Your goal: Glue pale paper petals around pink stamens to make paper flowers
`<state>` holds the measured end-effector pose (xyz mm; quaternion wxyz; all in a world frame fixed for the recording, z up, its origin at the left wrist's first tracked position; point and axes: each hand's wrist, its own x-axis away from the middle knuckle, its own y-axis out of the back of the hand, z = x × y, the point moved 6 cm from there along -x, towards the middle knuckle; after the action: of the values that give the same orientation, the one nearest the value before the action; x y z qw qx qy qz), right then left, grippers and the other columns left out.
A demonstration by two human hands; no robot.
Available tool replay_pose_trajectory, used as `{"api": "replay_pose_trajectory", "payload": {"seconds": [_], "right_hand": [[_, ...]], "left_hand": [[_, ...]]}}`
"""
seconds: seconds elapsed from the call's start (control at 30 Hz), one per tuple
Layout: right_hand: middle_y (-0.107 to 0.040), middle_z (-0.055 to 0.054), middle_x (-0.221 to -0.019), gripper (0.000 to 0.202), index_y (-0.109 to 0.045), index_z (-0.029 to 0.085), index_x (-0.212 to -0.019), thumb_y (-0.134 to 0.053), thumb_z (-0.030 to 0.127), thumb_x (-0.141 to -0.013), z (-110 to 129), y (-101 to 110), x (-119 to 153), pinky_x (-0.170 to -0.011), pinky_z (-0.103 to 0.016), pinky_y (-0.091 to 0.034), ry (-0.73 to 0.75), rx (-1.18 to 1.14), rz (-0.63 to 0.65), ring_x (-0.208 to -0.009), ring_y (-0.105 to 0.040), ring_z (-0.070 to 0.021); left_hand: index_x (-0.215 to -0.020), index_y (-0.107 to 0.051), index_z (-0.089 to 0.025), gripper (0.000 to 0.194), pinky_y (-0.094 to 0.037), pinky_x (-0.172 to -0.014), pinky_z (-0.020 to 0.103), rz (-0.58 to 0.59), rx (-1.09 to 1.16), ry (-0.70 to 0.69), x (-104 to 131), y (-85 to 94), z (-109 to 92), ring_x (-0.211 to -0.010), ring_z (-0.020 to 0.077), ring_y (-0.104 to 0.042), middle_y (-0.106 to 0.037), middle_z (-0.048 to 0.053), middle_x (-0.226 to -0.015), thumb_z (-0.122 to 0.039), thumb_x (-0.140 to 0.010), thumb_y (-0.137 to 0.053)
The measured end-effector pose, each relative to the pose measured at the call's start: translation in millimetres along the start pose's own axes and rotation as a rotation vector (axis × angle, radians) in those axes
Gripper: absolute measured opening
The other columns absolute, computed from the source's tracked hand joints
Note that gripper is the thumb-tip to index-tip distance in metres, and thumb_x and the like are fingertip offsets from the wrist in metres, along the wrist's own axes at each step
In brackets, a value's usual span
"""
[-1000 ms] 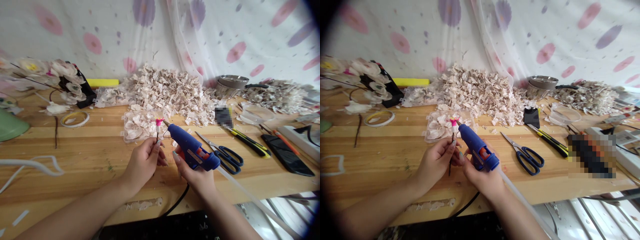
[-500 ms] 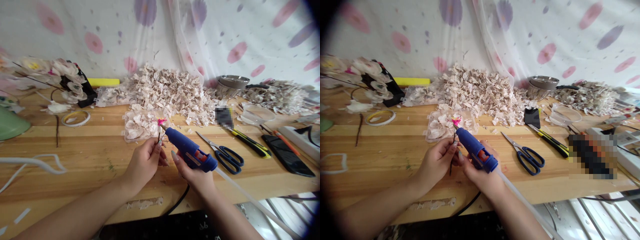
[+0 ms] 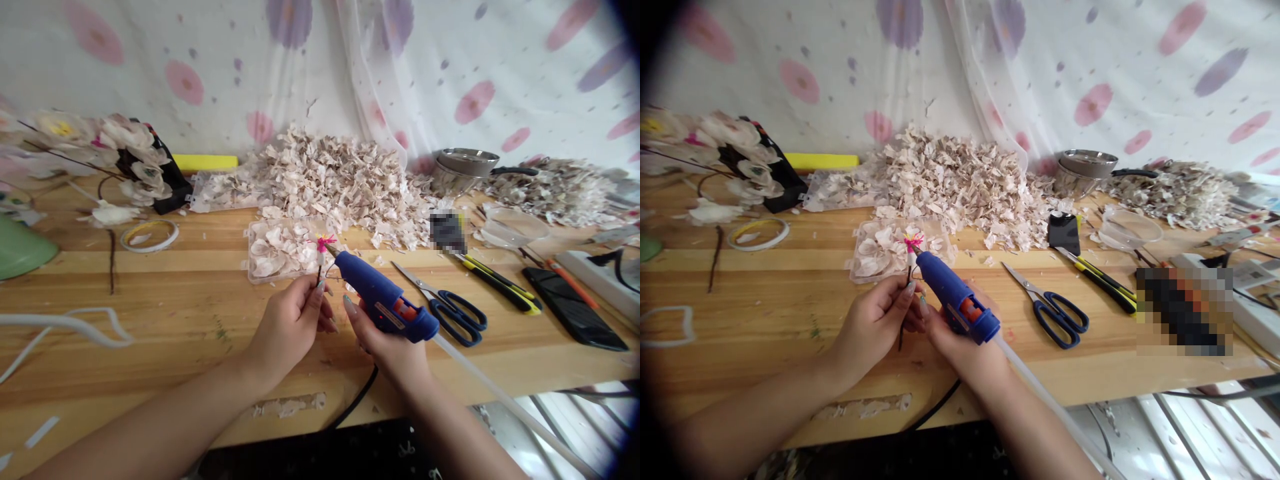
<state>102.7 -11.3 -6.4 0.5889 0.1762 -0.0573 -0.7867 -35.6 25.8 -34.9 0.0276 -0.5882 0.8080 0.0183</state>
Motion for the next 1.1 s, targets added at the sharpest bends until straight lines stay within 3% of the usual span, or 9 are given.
{"api": "replay_pose_trajectory", "payload": {"seconds": [0.2,1.1], "right_hand": [[-0.042,0.006,-0.042,0.037,-0.045,0.024,-0.058,-0.068,0.049,-0.072,2.6,-0.9,1.0,-0.034,-0.025,-0.033,-0.029,0.021,-0.012,-0.036,-0.040,-0.0107],[-0.042,0.006,-0.044,0.032,-0.043,0.023,-0.058,-0.064,0.042,-0.074,-3.8,-3.7,-2.8,-0.036,-0.025,-0.032,0.034,0.051,-0.002,-0.038,-0.039,-0.0101]], "left_hand": [[-0.086,-0.057,-0.020,0.025,-0.054,-0.052,0.022,-0.008,-0.002,0.000,0.1,0.1,-1.4,-0.053,0.0136,-0.066,-0.063,-0.002,-0.063,-0.044,-0.093,-0.052],[-0.083,-0.055,-0.019,0.024,-0.052,-0.052,0.019,-0.011,-0.019,-0.016,-0.1,0.4,-3.0,-0.053,0.0109,-0.064,-0.062,-0.003,-0.064,-0.040,-0.094,-0.051]]}}
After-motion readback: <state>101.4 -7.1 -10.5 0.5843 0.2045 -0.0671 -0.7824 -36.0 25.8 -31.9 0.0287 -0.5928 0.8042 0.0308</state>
